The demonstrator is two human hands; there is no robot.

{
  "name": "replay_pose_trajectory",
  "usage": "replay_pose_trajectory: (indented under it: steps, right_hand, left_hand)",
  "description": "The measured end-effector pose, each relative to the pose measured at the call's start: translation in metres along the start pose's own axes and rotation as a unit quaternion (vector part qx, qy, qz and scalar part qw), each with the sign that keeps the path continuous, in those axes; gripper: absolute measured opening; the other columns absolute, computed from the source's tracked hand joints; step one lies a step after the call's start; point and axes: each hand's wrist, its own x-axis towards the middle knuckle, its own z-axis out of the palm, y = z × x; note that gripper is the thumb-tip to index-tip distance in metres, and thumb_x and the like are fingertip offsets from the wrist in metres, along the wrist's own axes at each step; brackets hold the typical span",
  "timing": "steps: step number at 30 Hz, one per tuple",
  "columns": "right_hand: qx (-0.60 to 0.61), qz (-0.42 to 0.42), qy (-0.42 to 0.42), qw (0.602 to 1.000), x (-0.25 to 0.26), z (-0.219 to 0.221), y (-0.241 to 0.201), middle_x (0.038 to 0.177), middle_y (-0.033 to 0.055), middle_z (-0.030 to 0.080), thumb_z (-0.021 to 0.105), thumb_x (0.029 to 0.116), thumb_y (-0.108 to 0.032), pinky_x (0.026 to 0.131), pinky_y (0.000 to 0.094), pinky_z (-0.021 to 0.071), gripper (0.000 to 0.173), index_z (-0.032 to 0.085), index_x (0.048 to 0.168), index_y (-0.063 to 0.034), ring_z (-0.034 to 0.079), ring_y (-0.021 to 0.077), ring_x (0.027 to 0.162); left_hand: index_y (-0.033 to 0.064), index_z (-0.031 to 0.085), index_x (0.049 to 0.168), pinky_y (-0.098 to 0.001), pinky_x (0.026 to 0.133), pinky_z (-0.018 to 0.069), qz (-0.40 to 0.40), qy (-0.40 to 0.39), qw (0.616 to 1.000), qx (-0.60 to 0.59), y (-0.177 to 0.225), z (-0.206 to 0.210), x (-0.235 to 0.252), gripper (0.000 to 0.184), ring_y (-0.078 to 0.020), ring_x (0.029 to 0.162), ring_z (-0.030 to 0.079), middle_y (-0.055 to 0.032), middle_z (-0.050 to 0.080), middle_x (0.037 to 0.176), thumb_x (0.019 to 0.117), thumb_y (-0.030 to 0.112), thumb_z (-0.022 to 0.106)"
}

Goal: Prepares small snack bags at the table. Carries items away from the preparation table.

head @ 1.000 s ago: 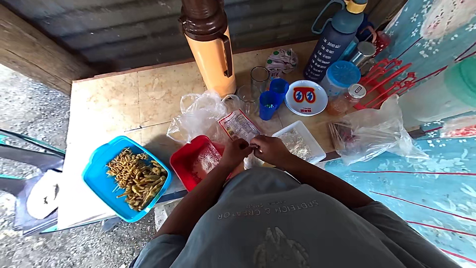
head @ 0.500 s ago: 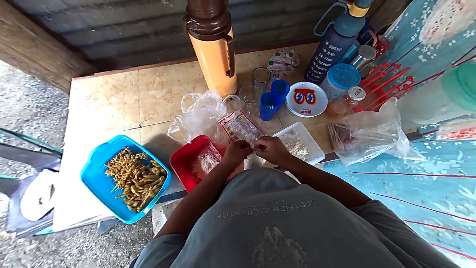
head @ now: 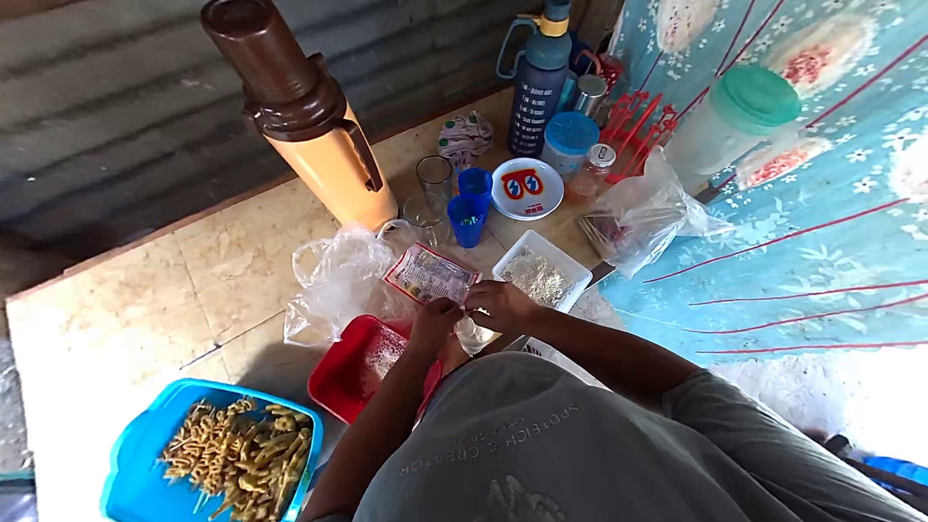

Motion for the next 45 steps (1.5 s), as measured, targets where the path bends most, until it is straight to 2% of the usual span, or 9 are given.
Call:
replay_pose_trajectory:
  steps: [7,12,19,23,29,33,35,38,45]
  right_hand:
    - [0.371,0.309,0.093,0.871,-0.017,0.015,-0.020,0.100,0.0082,0.068,0.065,0.0955,0.000,0.087,0.0315,0.0547,0.012,0.068,0.106,0.0056,0.064,0.0102,0.090]
    - [0.519,0.336,0.141,0.773,-0.020,0.023,-0.029,0.095,-0.0006,0.067,0.052,0.1004,0.001,0.085,0.0310,0.0541,0.015,0.064,0.108,-0.0043,0.064,0.0075,0.087]
    - [0.243,0.277,0.095,0.925,0.013,-0.023,-0.058,0.094,0.0117,0.069,0.064,0.0986,-0.003,0.075,0.0312,0.0549,0.017,0.067,0.113,0.0060,0.062,0.0118,0.077]
    - [0.385,0.203,0.135,0.890,0.019,-0.035,-0.070,0.085,0.0037,0.067,0.053,0.0976,0.002,0.064,0.0249,0.0513,0.016,0.066,0.106,0.0011,0.058,0.0061,0.068]
    - [0.437,0.119,0.170,0.875,0.005,-0.080,-0.036,0.135,0.0053,0.063,0.049,0.1029,-0.020,0.093,0.0342,0.0565,0.044,0.047,0.145,-0.0092,0.065,0.0141,0.113]
    - [0.464,0.157,0.037,0.871,-0.049,-0.065,0.001,0.146,0.0024,0.057,0.078,0.0690,-0.075,0.100,0.0383,0.0539,0.116,0.035,0.156,-0.0119,0.059,0.0149,0.126]
    - [0.542,0.172,0.036,0.822,-0.072,-0.061,0.004,0.135,0.0032,0.064,0.093,0.0564,-0.062,0.101,0.0391,0.0569,0.124,0.034,0.153,-0.0101,0.065,0.0163,0.120]
    - [0.563,0.223,0.086,0.791,-0.091,-0.082,-0.005,0.120,0.0072,0.069,0.090,0.0666,-0.020,0.097,0.0393,0.0594,0.093,0.041,0.145,-0.0055,0.070,0.0180,0.108]
    - [0.205,0.175,0.266,0.925,-0.156,-0.128,0.001,0.137,0.0198,0.058,0.080,0.0858,-0.010,0.091,0.0385,0.0606,0.067,0.046,0.142,0.0046,0.068,0.0226,0.111]
  left_hand:
    - [0.0007,0.062,0.093,-0.0196,0.057,0.0441,0.005,-0.063,0.997,-0.039,-0.007,-0.005,0.004,0.011,-0.0043,0.057,0.050,0.0026,0.054,0.067,0.1002,0.002,0.053]
    - [0.0001,0.063,0.093,-0.0230,0.060,0.0470,0.031,-0.072,0.997,0.008,-0.007,-0.003,0.012,0.010,-0.0061,0.061,0.052,0.0001,0.056,0.071,0.0994,0.001,0.056]
    - [-0.0069,0.051,0.136,-0.0386,0.099,0.0513,0.135,-0.096,0.986,0.020,-0.022,0.001,-0.006,0.040,-0.0212,0.114,0.061,-0.0196,0.061,0.128,0.0984,0.006,0.059]
    - [-0.0050,0.067,0.115,-0.0400,0.087,0.0545,0.211,-0.032,0.973,0.082,0.001,0.005,-0.019,0.023,-0.0191,0.095,0.066,-0.0159,0.070,0.108,0.0971,0.009,0.065]
    - [0.0034,0.069,0.106,-0.0222,0.071,0.0521,0.315,0.035,0.948,0.003,0.046,0.010,-0.040,0.012,-0.0020,0.076,0.059,-0.0005,0.069,0.096,0.0976,0.003,0.061]
    - [0.0009,0.070,0.106,-0.0245,0.081,0.0557,0.363,0.046,0.930,-0.021,0.096,0.038,-0.051,0.013,-0.0047,0.087,0.064,-0.0031,0.069,0.103,0.0949,0.001,0.064]
    - [0.0008,0.069,0.105,-0.0246,0.082,0.0551,0.368,0.066,0.926,-0.039,0.123,0.058,-0.054,0.011,-0.0047,0.087,0.063,-0.0024,0.067,0.100,0.0945,0.002,0.066]
    - [0.0016,0.071,0.105,-0.0260,0.086,0.0539,0.353,0.091,0.931,-0.038,0.158,0.082,-0.056,0.010,-0.0039,0.089,0.063,-0.0011,0.070,0.098,0.0973,0.007,0.066]
    - [0.0040,0.071,0.095,-0.0244,0.071,0.0500,0.365,0.160,0.916,0.043,0.209,0.134,-0.053,0.017,-0.0032,0.072,0.058,0.0016,0.066,0.083,0.0999,0.020,0.067]
